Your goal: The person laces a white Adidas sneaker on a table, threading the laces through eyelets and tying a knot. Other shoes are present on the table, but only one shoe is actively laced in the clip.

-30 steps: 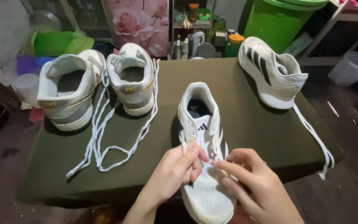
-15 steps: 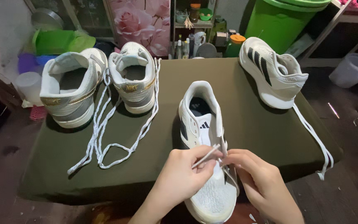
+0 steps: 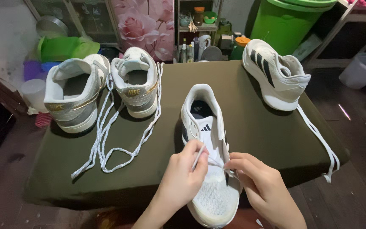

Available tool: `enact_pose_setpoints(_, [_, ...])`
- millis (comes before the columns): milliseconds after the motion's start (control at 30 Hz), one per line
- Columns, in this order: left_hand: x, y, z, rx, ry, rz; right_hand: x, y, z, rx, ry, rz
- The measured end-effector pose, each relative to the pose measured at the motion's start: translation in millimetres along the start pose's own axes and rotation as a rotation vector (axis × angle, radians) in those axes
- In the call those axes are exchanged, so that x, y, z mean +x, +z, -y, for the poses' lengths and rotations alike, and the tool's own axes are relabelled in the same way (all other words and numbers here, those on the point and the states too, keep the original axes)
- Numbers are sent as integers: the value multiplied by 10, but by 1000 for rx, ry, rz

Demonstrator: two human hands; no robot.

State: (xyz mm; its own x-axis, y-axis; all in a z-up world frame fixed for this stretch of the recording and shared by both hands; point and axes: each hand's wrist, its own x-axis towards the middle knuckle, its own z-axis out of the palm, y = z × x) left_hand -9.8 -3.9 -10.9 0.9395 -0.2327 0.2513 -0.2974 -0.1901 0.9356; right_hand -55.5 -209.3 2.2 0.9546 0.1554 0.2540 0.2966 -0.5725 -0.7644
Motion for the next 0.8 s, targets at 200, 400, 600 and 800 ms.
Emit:
enact_pose_setpoints(200, [-46, 42, -1, -199, -147, -85, -12, 19, 65, -36, -92, -12])
enact_pose_setpoints(400, [-44, -124, 39, -339, -64, 30, -66, 4, 169, -54, -101, -26])
enact_pose_setpoints(600, [-178, -218, 29, -412, -88, -38, -180, 93, 261, -149, -96, -247])
enact_pose_setpoints(800, [-354, -353, -42, -208, 153, -145, -229, 340, 247, -180, -27, -431])
